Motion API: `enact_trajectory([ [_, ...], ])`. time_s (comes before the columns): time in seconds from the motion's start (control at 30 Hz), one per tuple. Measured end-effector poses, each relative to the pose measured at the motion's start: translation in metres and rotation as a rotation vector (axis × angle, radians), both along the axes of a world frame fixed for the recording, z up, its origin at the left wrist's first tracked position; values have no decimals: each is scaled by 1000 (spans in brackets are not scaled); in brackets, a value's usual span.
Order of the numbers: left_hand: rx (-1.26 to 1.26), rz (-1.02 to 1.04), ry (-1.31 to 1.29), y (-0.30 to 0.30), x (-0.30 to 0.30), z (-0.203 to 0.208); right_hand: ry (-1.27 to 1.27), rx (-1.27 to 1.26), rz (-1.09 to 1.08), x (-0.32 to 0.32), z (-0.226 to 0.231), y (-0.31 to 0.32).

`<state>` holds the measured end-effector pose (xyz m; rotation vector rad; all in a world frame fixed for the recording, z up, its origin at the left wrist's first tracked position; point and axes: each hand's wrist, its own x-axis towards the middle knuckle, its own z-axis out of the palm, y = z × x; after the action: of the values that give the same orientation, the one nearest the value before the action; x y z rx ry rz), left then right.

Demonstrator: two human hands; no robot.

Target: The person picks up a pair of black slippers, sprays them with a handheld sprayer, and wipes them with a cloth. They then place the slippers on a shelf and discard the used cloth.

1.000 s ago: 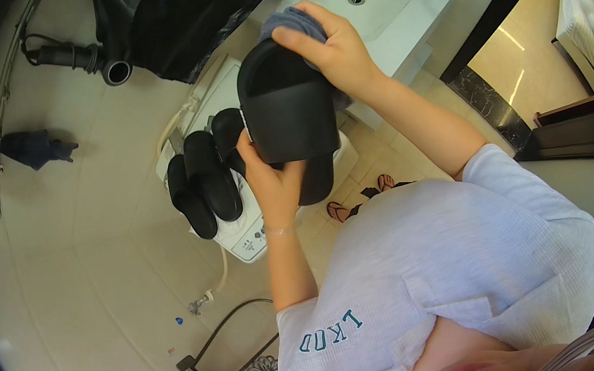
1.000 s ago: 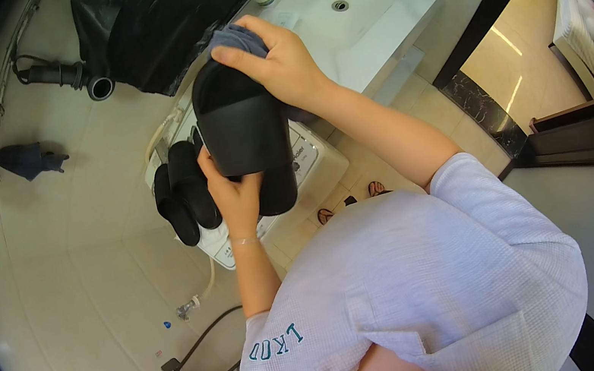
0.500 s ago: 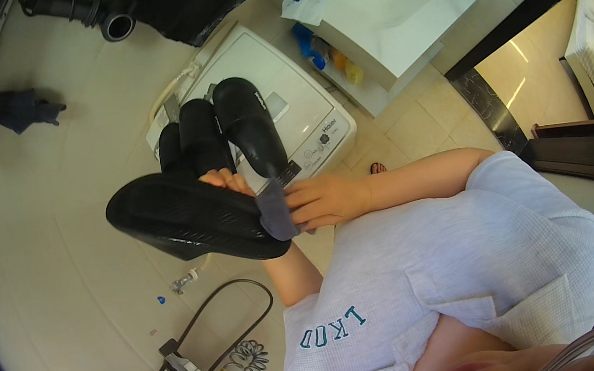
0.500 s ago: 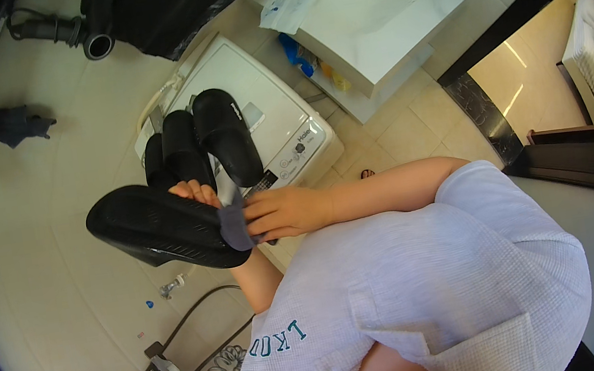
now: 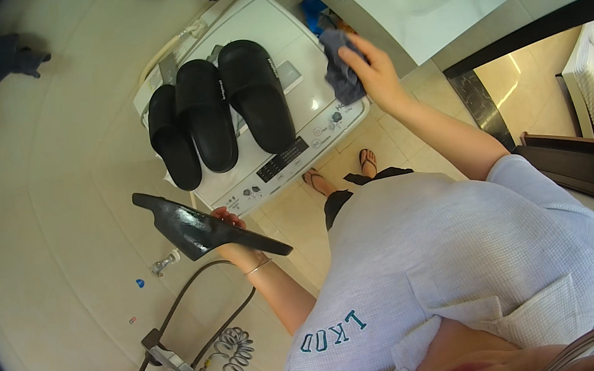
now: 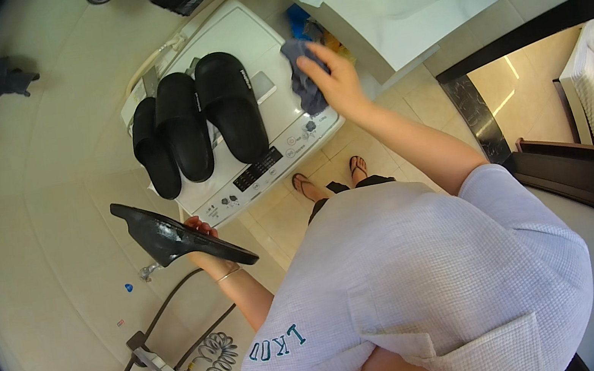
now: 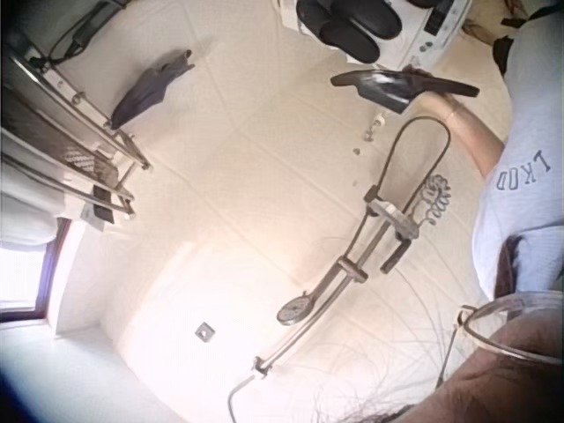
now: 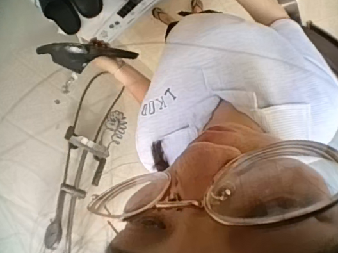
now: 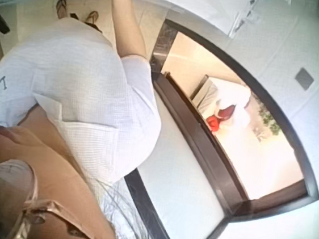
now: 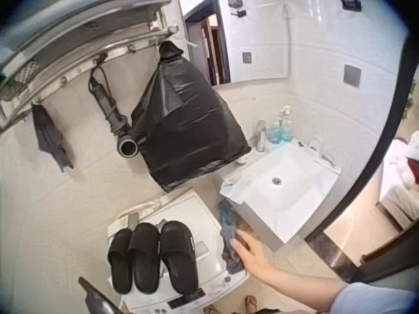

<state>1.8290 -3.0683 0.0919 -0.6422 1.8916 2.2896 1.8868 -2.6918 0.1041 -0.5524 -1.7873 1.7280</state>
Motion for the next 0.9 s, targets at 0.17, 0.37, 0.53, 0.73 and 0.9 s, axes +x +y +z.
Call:
enact_trajectory([
  [0.17,3,142,86,-7,-7,3,-31,620,-81,-49,-27,8],
  [0.37,-34,181,246,-26,-7,2,-97,1236,283,-17,-104,-41],
  [0.53,-424,-23,303,-41,-5,0,-44,1039,487,31,-107,-65],
  [0.73,-543,-166,416,-33,-29,2,-232,1018,118,-43,-49,-30],
  [0.9,-561,-142,389,-22,-47,1,-367,882,194,-68,-10,-51],
])
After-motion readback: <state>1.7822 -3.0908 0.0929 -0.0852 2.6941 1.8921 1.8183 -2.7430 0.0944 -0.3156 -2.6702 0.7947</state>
